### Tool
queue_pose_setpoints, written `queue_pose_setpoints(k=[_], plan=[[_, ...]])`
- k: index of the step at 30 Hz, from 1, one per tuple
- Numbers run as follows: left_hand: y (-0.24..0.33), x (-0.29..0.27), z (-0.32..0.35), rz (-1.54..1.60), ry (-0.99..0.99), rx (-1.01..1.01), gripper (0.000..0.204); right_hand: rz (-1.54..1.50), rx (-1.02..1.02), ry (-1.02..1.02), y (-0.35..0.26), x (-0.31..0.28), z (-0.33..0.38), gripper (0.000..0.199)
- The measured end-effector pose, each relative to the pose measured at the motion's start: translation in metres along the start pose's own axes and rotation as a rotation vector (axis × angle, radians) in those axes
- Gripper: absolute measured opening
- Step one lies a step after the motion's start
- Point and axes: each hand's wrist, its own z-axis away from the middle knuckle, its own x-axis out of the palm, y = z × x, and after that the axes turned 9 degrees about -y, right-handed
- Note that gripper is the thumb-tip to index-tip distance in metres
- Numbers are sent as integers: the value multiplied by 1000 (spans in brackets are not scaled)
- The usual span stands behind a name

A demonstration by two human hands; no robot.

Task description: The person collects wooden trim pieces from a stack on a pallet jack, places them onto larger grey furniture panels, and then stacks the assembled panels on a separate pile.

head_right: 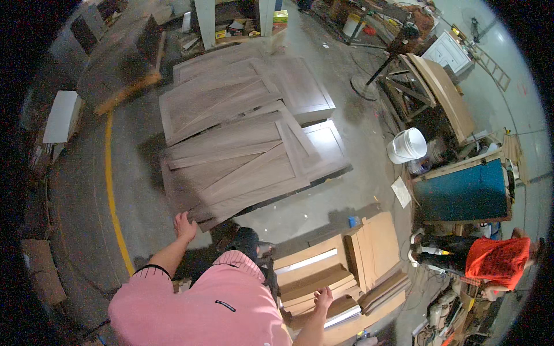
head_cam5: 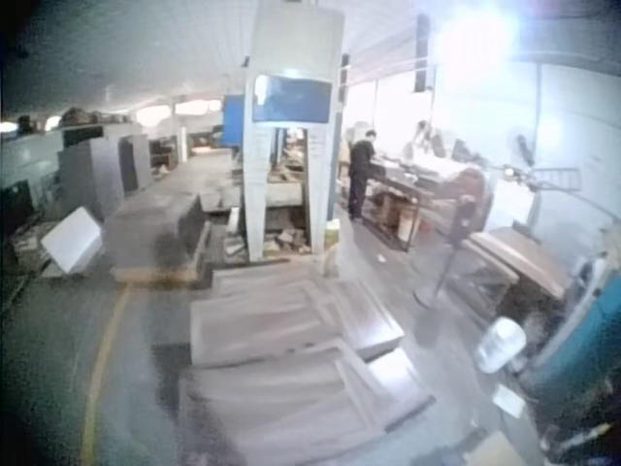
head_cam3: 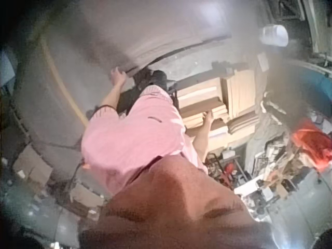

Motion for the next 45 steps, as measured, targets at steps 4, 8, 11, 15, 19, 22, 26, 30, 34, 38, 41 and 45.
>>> queue_pose_setpoints(k=[4, 8, 11, 15, 19, 22, 26, 30, 34, 38, 41, 45], plan=[[-26, -32, -16, 40, -19, -80, 62, 97, 88, -30, 22, 46, 8, 43], [-89, -17, -68, 279, -69, -118, 72, 236, 107, -101, 55, 100, 13, 40], [-115, 10, -112, 480, -296, -23, 78, 276, 30, -162, 81, 131, 7, 39], [-124, -2, -106, 408, -399, -21, 71, 326, 14, -170, 53, 223, 52, 39], [-125, -21, -101, 610, -642, -54, 62, 228, -120, -303, 59, 285, 54, 41], [-127, -46, -97, 642, -708, -63, 55, 148, -156, -340, 64, 319, 42, 41], [-161, -52, -116, 593, -630, 9, 42, 304, -207, -360, 23, 377, 61, 38], [-175, -59, -147, 543, -424, 249, 35, 394, -331, -353, -12, 426, 60, 40], [-98, -135, -133, 399, -277, 455, 32, 507, -499, -232, -40, 491, 87, 43], [-43, -161, -175, 134, -230, 657, 31, 504, -547, -172, -39, 557, 103, 48], [-4, -169, -212, 8, -171, 944, 34, 587, -416, -159, -50, 595, 135, 63], [39, -165, -255, -289, -148, 1081, 49, 663, -295, 131, -49, 633, 158, 86]])
